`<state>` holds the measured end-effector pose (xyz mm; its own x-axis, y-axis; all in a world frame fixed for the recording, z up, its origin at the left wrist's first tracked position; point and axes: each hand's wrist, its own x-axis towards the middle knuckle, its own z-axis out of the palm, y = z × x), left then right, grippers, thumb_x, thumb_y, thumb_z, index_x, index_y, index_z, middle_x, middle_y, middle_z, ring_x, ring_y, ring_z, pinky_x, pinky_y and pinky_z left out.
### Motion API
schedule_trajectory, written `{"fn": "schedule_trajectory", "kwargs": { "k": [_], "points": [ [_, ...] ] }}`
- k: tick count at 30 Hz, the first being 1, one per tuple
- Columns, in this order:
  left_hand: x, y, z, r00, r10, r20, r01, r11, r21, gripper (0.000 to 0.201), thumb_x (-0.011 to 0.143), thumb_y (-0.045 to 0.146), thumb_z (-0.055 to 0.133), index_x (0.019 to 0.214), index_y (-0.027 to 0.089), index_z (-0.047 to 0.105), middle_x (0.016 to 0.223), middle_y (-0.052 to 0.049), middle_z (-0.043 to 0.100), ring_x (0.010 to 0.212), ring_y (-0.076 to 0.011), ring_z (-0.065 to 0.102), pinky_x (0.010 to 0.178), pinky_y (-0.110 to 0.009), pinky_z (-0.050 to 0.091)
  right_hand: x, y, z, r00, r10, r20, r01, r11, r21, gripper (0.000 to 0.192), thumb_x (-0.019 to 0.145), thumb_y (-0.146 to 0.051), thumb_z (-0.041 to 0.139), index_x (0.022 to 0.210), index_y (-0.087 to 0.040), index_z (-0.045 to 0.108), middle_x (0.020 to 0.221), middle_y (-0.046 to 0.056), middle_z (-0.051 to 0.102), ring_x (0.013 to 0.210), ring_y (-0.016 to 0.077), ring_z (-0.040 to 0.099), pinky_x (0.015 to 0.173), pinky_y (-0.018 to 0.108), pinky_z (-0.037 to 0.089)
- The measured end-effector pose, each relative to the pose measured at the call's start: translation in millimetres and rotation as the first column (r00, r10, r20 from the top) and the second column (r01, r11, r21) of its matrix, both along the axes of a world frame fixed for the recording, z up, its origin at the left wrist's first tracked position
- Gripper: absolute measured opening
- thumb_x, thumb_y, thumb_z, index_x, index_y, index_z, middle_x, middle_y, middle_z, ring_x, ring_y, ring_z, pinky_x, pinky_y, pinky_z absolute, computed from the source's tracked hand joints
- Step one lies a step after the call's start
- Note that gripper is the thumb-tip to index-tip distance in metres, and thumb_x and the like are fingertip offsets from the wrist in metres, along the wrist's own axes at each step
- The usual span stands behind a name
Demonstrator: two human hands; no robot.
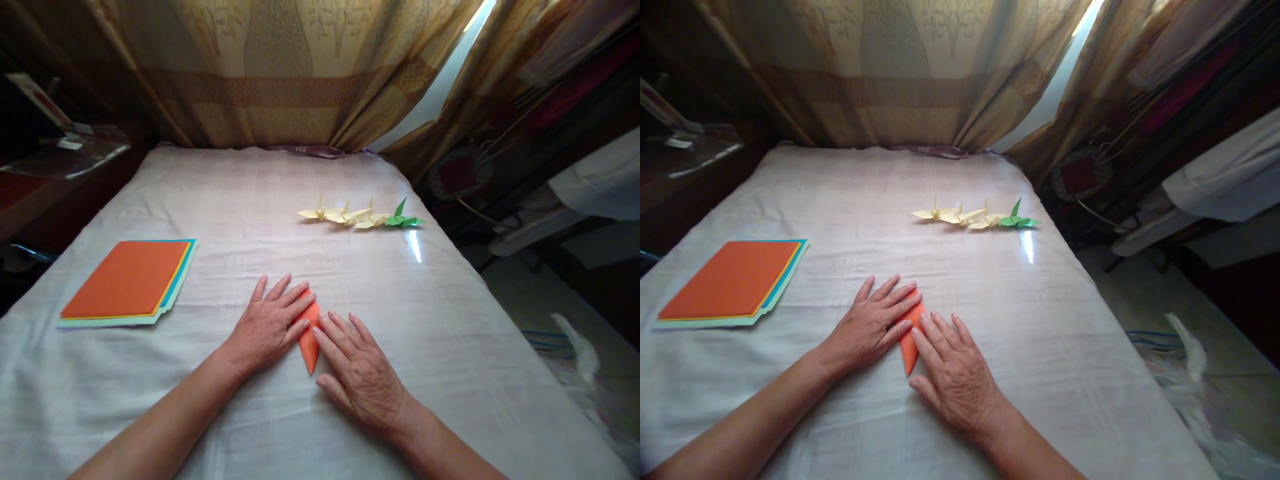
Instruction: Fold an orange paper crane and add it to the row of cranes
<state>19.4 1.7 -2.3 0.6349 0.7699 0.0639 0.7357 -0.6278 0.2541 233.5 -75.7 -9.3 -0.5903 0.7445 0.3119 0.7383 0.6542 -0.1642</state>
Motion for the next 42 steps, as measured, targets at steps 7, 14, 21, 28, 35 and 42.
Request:
{"fn": "schedule_trajectory", "kwargs": {
  "k": [7,14,21,28,35,42],
  "points": [
    [-1.7,-0.5,-0.9,0.999,-0.013,-0.035,0.013,1.0,0.006,0.043,0.102,0.039,0.032,0.142,0.031,0.047,0.151,0.001,0.043,0.142,-0.0297,0.032,0.116,-0.06,0.012,-5.1,-0.4,-1.8,0.998,-0.062,0.0,0.062,0.998,0.001,0.052,0.096,-0.045,0.046,0.136,-0.011,0.052,0.142,0.011,0.053,0.132,0.0265,0.046,0.114,0.047,0.026],
    [-4.3,0.1,-1.0,0.997,0.025,-0.069,-0.025,1.0,0.013,0.046,0.1,0.031,0.036,0.146,0.027,0.042,0.151,-0.001,0.043,0.143,-0.0313,0.031,0.115,-0.062,0.016,-4.9,-5.4,-3.4,0.991,-0.126,-0.033,0.127,0.991,0.04,0.048,0.096,-0.042,0.048,0.131,-0.011,0.056,0.138,0.011,0.057,0.129,0.0269,0.049,0.114,0.046,0.023],
    [-13.1,-27.7,1.4,0.991,-0.13,-0.021,0.132,0.983,0.128,0.044,0.1,0.029,0.039,0.143,0.024,0.046,0.149,-0.003,0.046,0.141,-0.0266,0.035,0.119,-0.053,0.009,-2.6,-5.5,-7.3,0.99,-0.12,-0.068,0.121,0.993,0.006,0.045,0.095,-0.034,0.051,0.135,-0.014,0.053,0.138,0.011,0.057,0.131,0.0252,0.047,0.112,0.046,0.028],
    [-22.4,-58.6,2.0,0.971,-0.24,-0.014,0.239,0.962,0.129,0.046,0.1,0.033,0.042,0.146,0.024,0.042,0.148,-0.003,0.047,0.139,-0.0213,0.04,0.122,-0.044,0.008,1.4,2.5,-4.2,0.995,-0.104,-0.007,0.103,0.994,-0.033,0.044,0.096,-0.028,0.045,0.138,-0.014,0.051,0.14,0.011,0.055,0.132,0.0261,0.046,0.11,0.049,0.034],
    [-17.4,-60.3,2.9,0.966,-0.256,0.046,0.245,0.955,0.168,0.043,0.1,0.036,0.044,0.139,0.019,0.051,0.14,-0.004,0.056,0.131,-0.0215,0.05,0.12,-0.04,0.019,7.7,38.4,-0.9,0.982,0.162,0.102,-0.149,0.982,-0.119,0.055,0.098,-0.043,0.043,0.146,-0.017,0.041,0.151,0.01,0.041,0.144,0.0243,0.028,0.117,0.052,0.024],
    [-16.0,-60.9,4.7,0.964,-0.256,0.078,0.241,0.956,0.165,0.044,0.099,0.043,0.045,0.136,0.02,0.053,0.135,-0.005,0.061,0.127,-0.0237,0.053,0.118,-0.044,0.022,8.7,64.4,4.0,0.965,0.228,0.128,-0.19,0.948,-0.254,0.059,0.101,-0.051,0.032,0.149,-0.016,0.035,0.155,0.01,0.032,0.147,0.0201,0.021,0.12,0.047,0.014]
  ]
}}
